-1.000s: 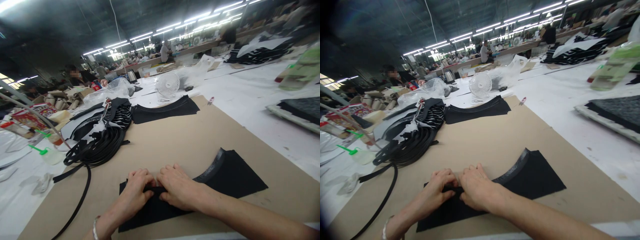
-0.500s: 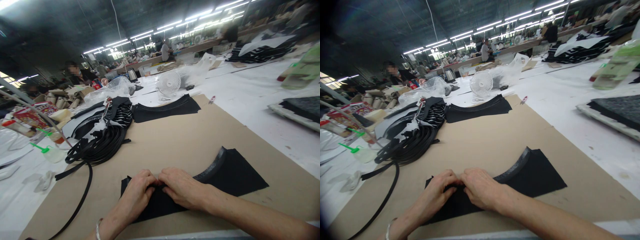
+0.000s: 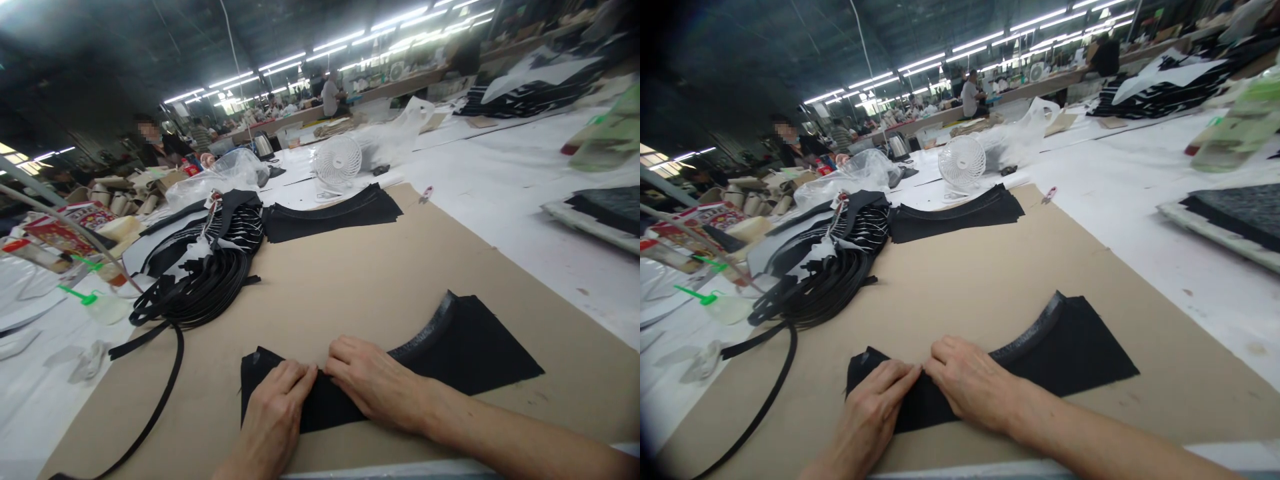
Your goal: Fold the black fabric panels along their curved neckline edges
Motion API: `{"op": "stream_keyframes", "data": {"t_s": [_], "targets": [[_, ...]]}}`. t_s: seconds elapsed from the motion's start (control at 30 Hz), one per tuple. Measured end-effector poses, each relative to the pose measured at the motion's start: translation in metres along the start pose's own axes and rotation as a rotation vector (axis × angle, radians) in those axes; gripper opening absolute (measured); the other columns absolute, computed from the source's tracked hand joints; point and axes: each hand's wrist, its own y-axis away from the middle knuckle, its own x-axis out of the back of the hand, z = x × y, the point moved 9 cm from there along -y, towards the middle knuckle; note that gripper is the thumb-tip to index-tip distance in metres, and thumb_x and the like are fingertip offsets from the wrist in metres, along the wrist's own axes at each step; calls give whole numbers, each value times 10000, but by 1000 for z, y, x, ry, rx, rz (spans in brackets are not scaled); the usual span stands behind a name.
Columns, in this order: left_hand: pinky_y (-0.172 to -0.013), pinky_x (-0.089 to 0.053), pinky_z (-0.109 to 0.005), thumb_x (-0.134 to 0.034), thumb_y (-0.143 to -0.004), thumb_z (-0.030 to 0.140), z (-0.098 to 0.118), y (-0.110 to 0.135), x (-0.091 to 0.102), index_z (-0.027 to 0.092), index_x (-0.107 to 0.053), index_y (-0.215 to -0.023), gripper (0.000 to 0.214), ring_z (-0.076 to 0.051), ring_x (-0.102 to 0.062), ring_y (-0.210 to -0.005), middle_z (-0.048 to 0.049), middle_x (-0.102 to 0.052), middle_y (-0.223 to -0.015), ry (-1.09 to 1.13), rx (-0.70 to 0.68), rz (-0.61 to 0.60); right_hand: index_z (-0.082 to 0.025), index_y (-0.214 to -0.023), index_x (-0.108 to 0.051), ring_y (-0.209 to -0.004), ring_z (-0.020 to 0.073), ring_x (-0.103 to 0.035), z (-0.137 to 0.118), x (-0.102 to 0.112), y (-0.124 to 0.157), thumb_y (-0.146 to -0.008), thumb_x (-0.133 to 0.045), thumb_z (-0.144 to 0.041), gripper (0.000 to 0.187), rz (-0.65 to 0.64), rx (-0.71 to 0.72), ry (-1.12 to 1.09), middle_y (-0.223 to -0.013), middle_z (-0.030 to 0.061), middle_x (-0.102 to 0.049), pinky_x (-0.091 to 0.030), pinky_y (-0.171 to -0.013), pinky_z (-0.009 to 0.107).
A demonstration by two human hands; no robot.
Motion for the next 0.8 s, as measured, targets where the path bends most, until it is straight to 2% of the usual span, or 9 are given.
{"op": "stream_keyframes", "data": {"t_s": [0.17, 0.33, 0.47, 0.6, 0.8], "targets": [[-916, -523, -321, -392, -914, 92, 3, 10, 1, 155, -574, -1261, 397, -194, -562, -1054, -92, -633, -1122, -79, -19, 71, -165, -881, -578, -788, 172, -478, 1, 2, 4, -926, -416, -111, 176, -1, 41, 13, -858, 54, -554, -421, -743, 286], [-928, -526, -353, -398, -892, 87, 0, 12, -4, 207, -559, -1299, 454, -203, -560, -1082, -92, -626, -1148, -85, 36, 13, -162, -880, -579, -811, 174, -496, 4, 6, 8, -928, -421, -114, 172, -10, 23, -19, -872, 58, -565, -427, -759, 287], [-906, -531, -360, -416, -885, 82, 4, 10, 0, 229, -563, -1296, 461, -212, -558, -1077, -92, -623, -1136, -97, 31, 20, -165, -867, -574, -844, 176, -513, 9, 8, 11, -926, -438, -128, 153, -27, 3, -56, -890, 59, -573, -426, -795, 293], [-881, -533, -369, -432, -877, 84, 6, 9, 0, 232, -574, -1279, 451, -215, -567, -1043, -94, -621, -1110, -119, 29, 16, -172, -866, -575, -831, 172, -512, 13, 11, 14, -931, -438, -131, 157, -31, -1, -63, -885, 51, -573, -415, -785, 293], [-943, -493, -336, -396, -862, 23, 7, 9, -4, 206, -571, -1262, 473, -200, -527, -1135, -95, -583, -1224, -98, 16, 17, -173, -865, -579, -824, 163, -506, 17, 17, 24, -932, -447, -132, 153, -44, 1, -95, -883, 45, -568, -400, -775, 281]]}}
